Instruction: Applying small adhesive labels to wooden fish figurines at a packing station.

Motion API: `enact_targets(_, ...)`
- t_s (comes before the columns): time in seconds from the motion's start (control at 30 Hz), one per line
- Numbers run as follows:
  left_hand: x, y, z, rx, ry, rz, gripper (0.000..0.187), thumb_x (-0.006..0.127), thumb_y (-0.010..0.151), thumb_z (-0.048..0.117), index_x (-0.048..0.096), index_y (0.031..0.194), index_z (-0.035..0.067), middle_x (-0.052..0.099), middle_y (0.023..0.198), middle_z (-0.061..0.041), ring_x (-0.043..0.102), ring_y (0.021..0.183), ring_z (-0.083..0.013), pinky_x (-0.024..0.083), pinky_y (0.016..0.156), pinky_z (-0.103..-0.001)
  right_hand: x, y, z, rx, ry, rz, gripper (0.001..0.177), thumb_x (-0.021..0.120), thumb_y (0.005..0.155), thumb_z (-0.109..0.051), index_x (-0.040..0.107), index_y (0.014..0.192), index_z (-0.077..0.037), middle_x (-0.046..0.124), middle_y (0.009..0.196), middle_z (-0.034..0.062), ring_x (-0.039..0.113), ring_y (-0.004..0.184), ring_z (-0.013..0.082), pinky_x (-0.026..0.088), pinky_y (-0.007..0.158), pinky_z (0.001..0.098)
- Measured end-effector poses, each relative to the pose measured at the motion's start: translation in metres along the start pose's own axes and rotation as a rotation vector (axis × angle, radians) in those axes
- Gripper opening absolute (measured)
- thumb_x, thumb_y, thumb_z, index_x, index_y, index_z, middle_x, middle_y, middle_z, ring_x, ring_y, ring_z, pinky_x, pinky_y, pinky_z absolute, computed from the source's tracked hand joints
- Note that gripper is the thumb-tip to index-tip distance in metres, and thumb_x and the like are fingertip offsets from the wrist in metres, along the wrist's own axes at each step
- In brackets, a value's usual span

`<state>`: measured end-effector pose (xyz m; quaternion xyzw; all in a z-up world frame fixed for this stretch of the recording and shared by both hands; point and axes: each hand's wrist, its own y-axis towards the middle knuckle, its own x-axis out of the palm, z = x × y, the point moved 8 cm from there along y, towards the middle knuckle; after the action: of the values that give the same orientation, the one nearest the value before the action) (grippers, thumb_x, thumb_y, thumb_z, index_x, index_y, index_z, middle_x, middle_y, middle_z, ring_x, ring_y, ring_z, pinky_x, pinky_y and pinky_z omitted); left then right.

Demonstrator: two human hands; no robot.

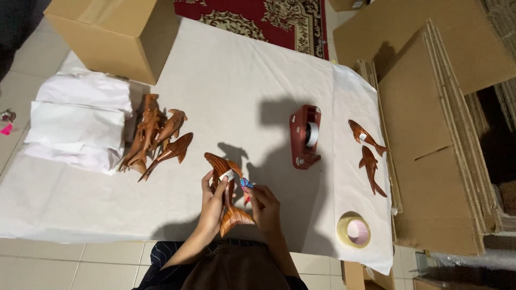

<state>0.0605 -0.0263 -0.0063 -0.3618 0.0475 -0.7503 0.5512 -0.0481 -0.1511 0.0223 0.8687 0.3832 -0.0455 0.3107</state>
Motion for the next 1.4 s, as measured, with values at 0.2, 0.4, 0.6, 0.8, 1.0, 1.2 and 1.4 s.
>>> enact_targets(0.2, 0.003, -0.001, -0.004, 0.035, 0.029, -0.017, 0.060, 0.063, 0.099, 0.026, 0.037, 0.149, 0.008, 0.052, 0.122, -0.020, 0.056, 0.103, -0.0270, 0.056, 0.084, -0.042, 0.030, -0.002, -0.002, 0.368, 0.342, -0.148, 0.038, 0.057, 0.102, -0.016, 0.066, 0.136, 0.000, 0.069, 0.120, 0.0219, 0.061, 0.107, 0.0252, 0.050, 0.096, 0.0475)
enact_targets(0.4, -0.021, 0.015, 0.001, 0.146, 0.025, 0.104, 0.054, 0.060, 0.103, 0.027, 0.036, 0.147, 0.006, 0.052, 0.119, -0.014, 0.053, 0.101, -0.0213, 0.053, 0.083, -0.035, 0.060, -0.026, 0.000, 0.154, 0.110, -0.389, 0.055, 0.069, 0.093, 0.000, 0.059, 0.146, -0.009, 0.068, 0.113, 0.0199, 0.068, 0.101, 0.0360, 0.053, 0.089, 0.0457)
enact_targets(0.6, -0.036, 0.029, -0.006, 0.171, -0.075, 0.108, 0.054, 0.058, 0.104, 0.022, 0.028, 0.146, 0.007, 0.052, 0.124, -0.021, 0.063, 0.108, -0.0295, 0.058, 0.081, -0.038, 0.059, -0.018, 0.004, 0.232, 0.126, -0.335, 0.038, 0.084, 0.085, -0.013, 0.079, 0.123, -0.014, 0.070, 0.093, 0.0116, 0.068, 0.086, 0.0251, 0.054, 0.079, 0.0380)
enact_targets(0.8, -0.062, 0.051, 0.008, 0.280, -0.077, 0.164, 0.048, 0.058, 0.104, 0.021, 0.033, 0.143, 0.010, 0.059, 0.114, -0.017, 0.069, 0.098, -0.0289, 0.061, 0.067, -0.032, 0.035, -0.042, 0.063, 0.503, 0.226, -0.137, 0.016, 0.085, 0.085, -0.019, 0.086, 0.098, -0.011, 0.072, 0.077, 0.0065, 0.060, 0.070, 0.0125, 0.053, 0.069, 0.0279)
enact_targets(1.0, -0.060, 0.042, 0.031, 0.208, -0.331, 0.155, 0.045, 0.059, 0.103, 0.021, 0.034, 0.140, 0.013, 0.056, 0.126, -0.016, 0.066, 0.112, -0.0333, 0.061, 0.089, -0.050, 0.059, -0.055, 0.085, 0.846, 0.850, 0.077, 0.052, 0.064, 0.096, -0.048, 0.071, 0.121, -0.002, 0.070, 0.106, 0.0125, 0.062, 0.093, 0.0197, 0.056, 0.082, 0.0382)
enact_targets(1.2, -0.035, 0.038, -0.002, 0.189, -0.303, 0.078, 0.059, 0.062, 0.099, 0.012, 0.031, 0.147, 0.000, 0.052, 0.131, -0.020, 0.060, 0.121, -0.0321, 0.053, 0.103, -0.052, 0.086, -0.077, 0.083, 0.819, 0.820, -0.199, 0.033, 0.070, 0.098, -0.013, 0.063, 0.122, 0.010, 0.067, 0.103, 0.0189, 0.067, 0.093, 0.0256, 0.059, 0.085, 0.0440)
enact_targets(1.4, -0.052, 0.051, -0.002, 0.285, -0.156, 0.114, 0.066, 0.062, 0.101, 0.013, 0.023, 0.153, 0.008, 0.054, 0.128, -0.018, 0.065, 0.110, -0.0270, 0.061, 0.093, -0.048, 0.085, -0.071, 0.072, 0.822, 0.787, -0.286, 0.023, 0.066, 0.102, -0.011, 0.065, 0.090, 0.008, 0.051, 0.046, 0.0141, 0.054, 0.038, 0.0174, 0.049, 0.042, 0.0270)
